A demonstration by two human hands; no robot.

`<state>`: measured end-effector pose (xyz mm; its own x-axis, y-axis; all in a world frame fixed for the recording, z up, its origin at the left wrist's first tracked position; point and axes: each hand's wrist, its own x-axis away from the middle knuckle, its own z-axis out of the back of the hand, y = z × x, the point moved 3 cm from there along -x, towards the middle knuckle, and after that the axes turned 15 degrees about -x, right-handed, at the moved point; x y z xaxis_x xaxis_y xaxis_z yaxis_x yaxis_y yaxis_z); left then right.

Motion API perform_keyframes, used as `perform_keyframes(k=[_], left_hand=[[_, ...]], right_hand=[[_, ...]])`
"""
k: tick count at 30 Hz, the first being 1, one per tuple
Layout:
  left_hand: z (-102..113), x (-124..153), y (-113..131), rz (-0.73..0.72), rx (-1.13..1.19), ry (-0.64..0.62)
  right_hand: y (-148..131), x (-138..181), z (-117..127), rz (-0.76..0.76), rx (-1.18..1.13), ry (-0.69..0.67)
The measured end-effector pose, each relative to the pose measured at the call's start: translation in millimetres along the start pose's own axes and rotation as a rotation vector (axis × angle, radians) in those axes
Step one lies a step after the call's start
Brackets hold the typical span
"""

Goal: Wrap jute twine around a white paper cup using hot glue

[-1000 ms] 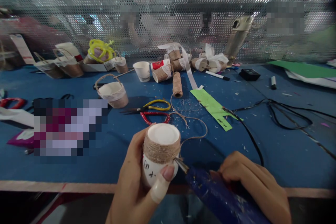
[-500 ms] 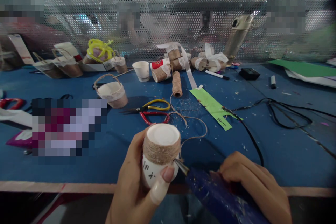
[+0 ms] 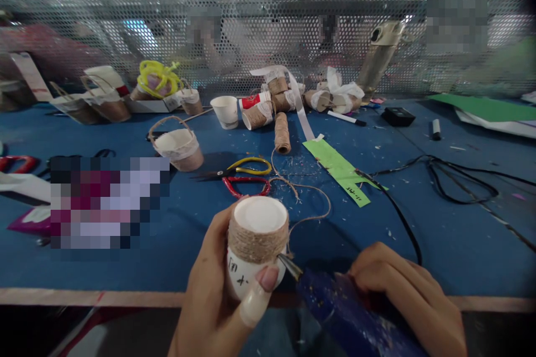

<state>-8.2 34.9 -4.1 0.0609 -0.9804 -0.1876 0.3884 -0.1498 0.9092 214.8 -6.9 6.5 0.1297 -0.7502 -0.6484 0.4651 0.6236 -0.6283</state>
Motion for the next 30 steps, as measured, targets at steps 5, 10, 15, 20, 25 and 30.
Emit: perform_keyframes(k=[5,10,15,20,25,30], left_hand=[[-0.4,1.3,-0.5,0.008,-0.011,0.004],[-1.9,2.5,-2.0,0.004,0.022,-0.008],[-1.8,4.1,-2.7,0.014,0.037,-0.016],[-1.7,3.4,0.9,0.017,0.030,0.005],[-3.1,2.5,1.3,0.017,0.039,0.015],[-2.1,3.5,-2.8,-0.022,-0.012,0.000]], right_hand=[[0.4,2.3,-0.3,-0.015,-0.003,-0.009],[-0.4,-0.1,1.1,0.008,-0.002,-0.016],[-3.2,-1.1,-0.2,-0.010,0.018,0.004],[-1.3,4.4,-3.1,-0.009,0.014,0.021],[3.8,10.4,-5.7,-0.003,0.002,0.006],[6.0,13.7,-8.5,0.012,0.018,0.031]])
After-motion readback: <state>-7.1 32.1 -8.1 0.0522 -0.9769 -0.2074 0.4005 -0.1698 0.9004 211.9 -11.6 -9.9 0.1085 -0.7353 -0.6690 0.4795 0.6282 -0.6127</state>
